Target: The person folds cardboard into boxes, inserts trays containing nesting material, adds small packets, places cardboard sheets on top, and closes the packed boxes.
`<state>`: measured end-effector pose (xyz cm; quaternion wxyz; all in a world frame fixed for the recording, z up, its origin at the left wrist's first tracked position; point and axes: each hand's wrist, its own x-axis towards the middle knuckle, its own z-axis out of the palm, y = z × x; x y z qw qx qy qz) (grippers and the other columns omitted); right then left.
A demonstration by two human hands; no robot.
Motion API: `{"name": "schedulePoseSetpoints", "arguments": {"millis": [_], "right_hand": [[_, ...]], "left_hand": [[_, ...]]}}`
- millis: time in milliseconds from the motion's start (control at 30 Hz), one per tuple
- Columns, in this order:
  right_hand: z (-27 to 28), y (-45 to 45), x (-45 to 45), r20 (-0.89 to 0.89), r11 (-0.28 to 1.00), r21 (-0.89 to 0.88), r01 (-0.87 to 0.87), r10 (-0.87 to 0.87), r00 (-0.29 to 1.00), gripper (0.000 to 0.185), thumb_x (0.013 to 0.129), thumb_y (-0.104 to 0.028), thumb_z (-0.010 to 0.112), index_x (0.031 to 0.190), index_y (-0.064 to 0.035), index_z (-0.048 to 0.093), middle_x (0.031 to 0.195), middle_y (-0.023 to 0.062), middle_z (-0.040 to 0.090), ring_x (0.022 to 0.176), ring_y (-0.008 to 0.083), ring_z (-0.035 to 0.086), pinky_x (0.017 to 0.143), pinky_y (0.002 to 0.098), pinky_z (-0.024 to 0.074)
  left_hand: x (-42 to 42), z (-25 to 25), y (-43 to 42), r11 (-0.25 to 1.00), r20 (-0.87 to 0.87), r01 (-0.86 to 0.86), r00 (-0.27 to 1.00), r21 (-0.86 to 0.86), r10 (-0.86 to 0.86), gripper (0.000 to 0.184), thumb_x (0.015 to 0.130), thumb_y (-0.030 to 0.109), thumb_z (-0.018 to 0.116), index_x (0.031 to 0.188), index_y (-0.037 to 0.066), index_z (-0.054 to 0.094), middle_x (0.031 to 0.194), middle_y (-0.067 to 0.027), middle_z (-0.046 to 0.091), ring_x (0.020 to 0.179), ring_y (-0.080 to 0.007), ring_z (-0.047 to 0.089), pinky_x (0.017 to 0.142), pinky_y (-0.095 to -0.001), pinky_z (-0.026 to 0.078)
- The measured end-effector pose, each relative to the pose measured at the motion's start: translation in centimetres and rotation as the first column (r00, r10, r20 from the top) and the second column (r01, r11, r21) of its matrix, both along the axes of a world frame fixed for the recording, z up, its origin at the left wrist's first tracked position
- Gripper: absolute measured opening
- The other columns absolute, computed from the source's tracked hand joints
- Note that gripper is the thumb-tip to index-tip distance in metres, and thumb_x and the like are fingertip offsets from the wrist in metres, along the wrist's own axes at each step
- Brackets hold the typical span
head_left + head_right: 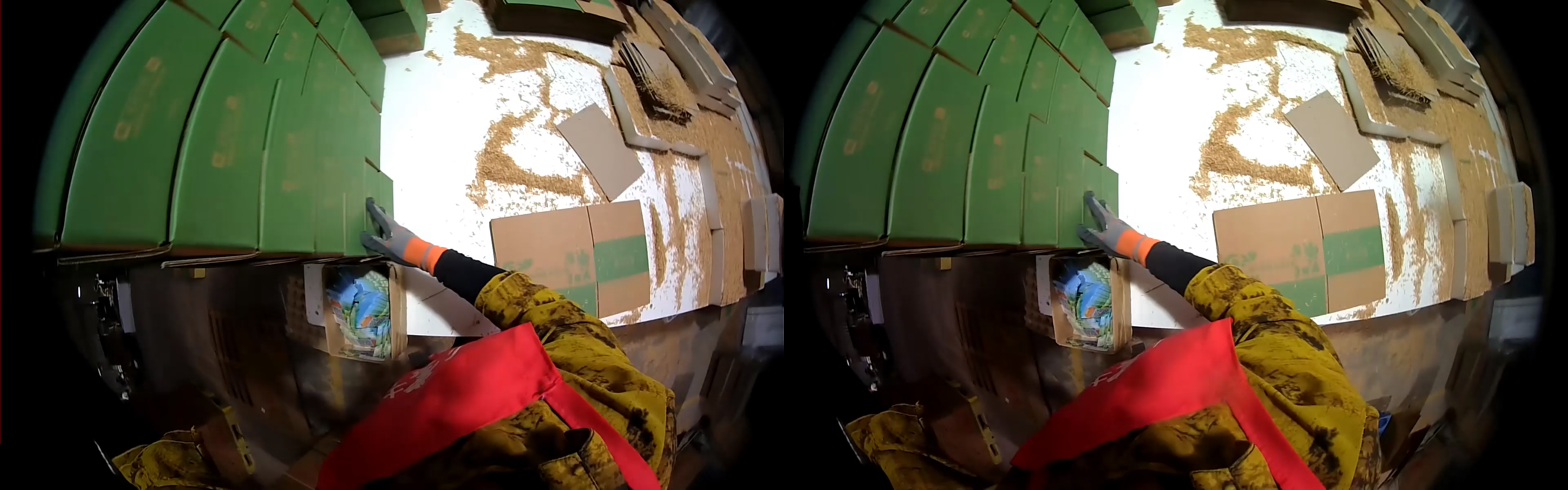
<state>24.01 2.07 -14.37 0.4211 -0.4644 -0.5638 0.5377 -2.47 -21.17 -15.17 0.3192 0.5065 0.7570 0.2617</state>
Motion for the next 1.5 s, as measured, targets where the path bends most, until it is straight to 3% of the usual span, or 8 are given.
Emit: {"name": "schedulePoseSetpoints", "arguments": {"millis": [267, 533, 633, 833, 1067, 1233, 1400, 1500], "right_hand": [[-1.1, 2.1, -3.7, 0.042, 0.999, -0.031, 0.017, -0.015, 0.999, 0.092, 0.086, -0.056, 0.053, 0.148, -0.0083, 0.006, 0.152, 0.0195, 0.012, 0.14, 0.0308, 0.017, 0.112, 0.0339, 0.019], [-3.0, 2.0, -5.7, -0.135, 0.99, 0.074, 0.12, -0.11, 0.985, 0.086, 0.089, -0.047, 0.055, 0.148, -0.0054, 0.008, 0.152, 0.0189, 0.013, 0.141, 0.0299, 0.015, 0.112, 0.0325, 0.0169], [-2.5, 1.7, -6.0, -0.117, 0.99, 0.067, 0.122, -0.114, 0.987, 0.088, 0.087, -0.047, 0.056, 0.148, -0.0111, 0.004, 0.15, 0.025, 0.016, 0.141, 0.0347, 0.012, 0.111, 0.0353, 0.0202], [-2.9, 1.3, -7.2, -0.067, 0.985, 0.056, 0.161, -0.157, 0.985, 0.082, 0.091, -0.047, 0.051, 0.147, -0.0043, 0.009, 0.152, 0.0185, 0.014, 0.141, 0.0281, 0.014, 0.113, 0.0324, 0.0161], [-2.4, 1.2, -6.1, -0.088, 0.983, 0.075, 0.17, -0.163, 0.983, 0.081, 0.088, -0.049, 0.055, 0.147, -0.0085, 0.016, 0.148, 0.0204, 0.025, 0.137, 0.0305, 0.027, 0.11, 0.0339, 0.0242], [-0.5, -1.9, -4.9, 0.018, 0.966, 0.049, 0.255, -0.256, 0.967, 0.072, 0.088, -0.039, 0.06, 0.144, -0.0065, 0.027, 0.14, 0.0206, 0.04, 0.128, 0.0299, 0.04, 0.104, 0.0364, 0.0354], [1.2, -10.9, 0.6, 0.074, 0.947, 0.034, 0.32, -0.322, 0.944, 0.063, 0.087, -0.032, 0.06, 0.141, -0.0104, 0.035, 0.135, 0.0195, 0.045, 0.122, 0.032, 0.046, 0.101, 0.0378, 0.0386], [0.2, -16.7, 6.7, 0.156, 0.871, -0.014, 0.492, -0.484, 0.861, 0.059, 0.086, -0.032, 0.06, 0.137, -0.0114, 0.04, 0.132, 0.021, 0.047, 0.121, 0.0361, 0.046, 0.102, 0.0397, 0.0372]], "left_hand": [[-1.0, 1.0, 2.0, 0.999, 0.031, 0.026, 0.999, 0.018, -0.027, 0.04, 0.099, 0.019, 0.034, 0.135, 0.0, 0.037, 0.136, -0.012, 0.04, 0.125, -0.0209, 0.039, 0.105, -0.0308, 0.032], [-0.8, 2.0, 2.2, 0.998, 0.082, -0.023, 0.997, 0.06, 0.019, 0.04, 0.099, 0.019, 0.035, 0.133, 0.0, 0.04, 0.134, -0.0119, 0.043, 0.124, -0.021, 0.041, 0.104, -0.0308, 0.033], [-0.7, 2.4, 2.9, 0.996, 0.107, -0.045, 0.994, 0.074, 0.037, 0.039, 0.099, 0.019, 0.035, 0.133, 0.0, 0.041, 0.133, -0.0119, 0.044, 0.123, -0.021, 0.041, 0.104, -0.0308, 0.034], [-0.9, 2.3, 3.1, 0.996, 0.148, -0.051, 0.988, 0.067, 0.041, 0.039, 0.098, 0.019, 0.035, 0.132, 0.0, 0.042, 0.132, -0.0118, 0.046, 0.122, -0.0211, 0.043, 0.104, -0.0308, 0.034], [0.0, 3.4, 4.7, 0.996, 0.194, 0.018, 0.98, 0.089, -0.035, 0.039, 0.098, 0.019, 0.035, 0.131, 0.0, 0.044, 0.13, -0.0117, 0.048, 0.12, -0.0212, 0.045, 0.103, -0.0308, 0.035], [2.1, 11.8, 8.9, 0.951, 0.257, 0.128, 0.945, 0.283, -0.204, 0.038, 0.098, 0.019, 0.035, 0.13, 0.0, 0.046, 0.128, -0.0117, 0.05, 0.119, -0.0213, 0.046, 0.103, -0.0308, 0.036], [6.8, 27.0, 12.8, 0.676, 0.311, 0.343, 0.692, 0.653, -0.652, 0.038, 0.098, 0.019, 0.035, 0.129, 0.0, 0.047, 0.127, -0.0116, 0.052, 0.118, -0.0214, 0.047, 0.102, -0.0308, 0.037], [11.2, 27.2, 13.8, 0.592, 0.457, 0.481, 0.377, 0.647, -0.806, 0.038, 0.098, 0.019, 0.035, 0.128, 0.0, 0.048, 0.126, -0.0116, 0.053, 0.118, -0.0214, 0.048, 0.102, -0.0308, 0.037]]}}
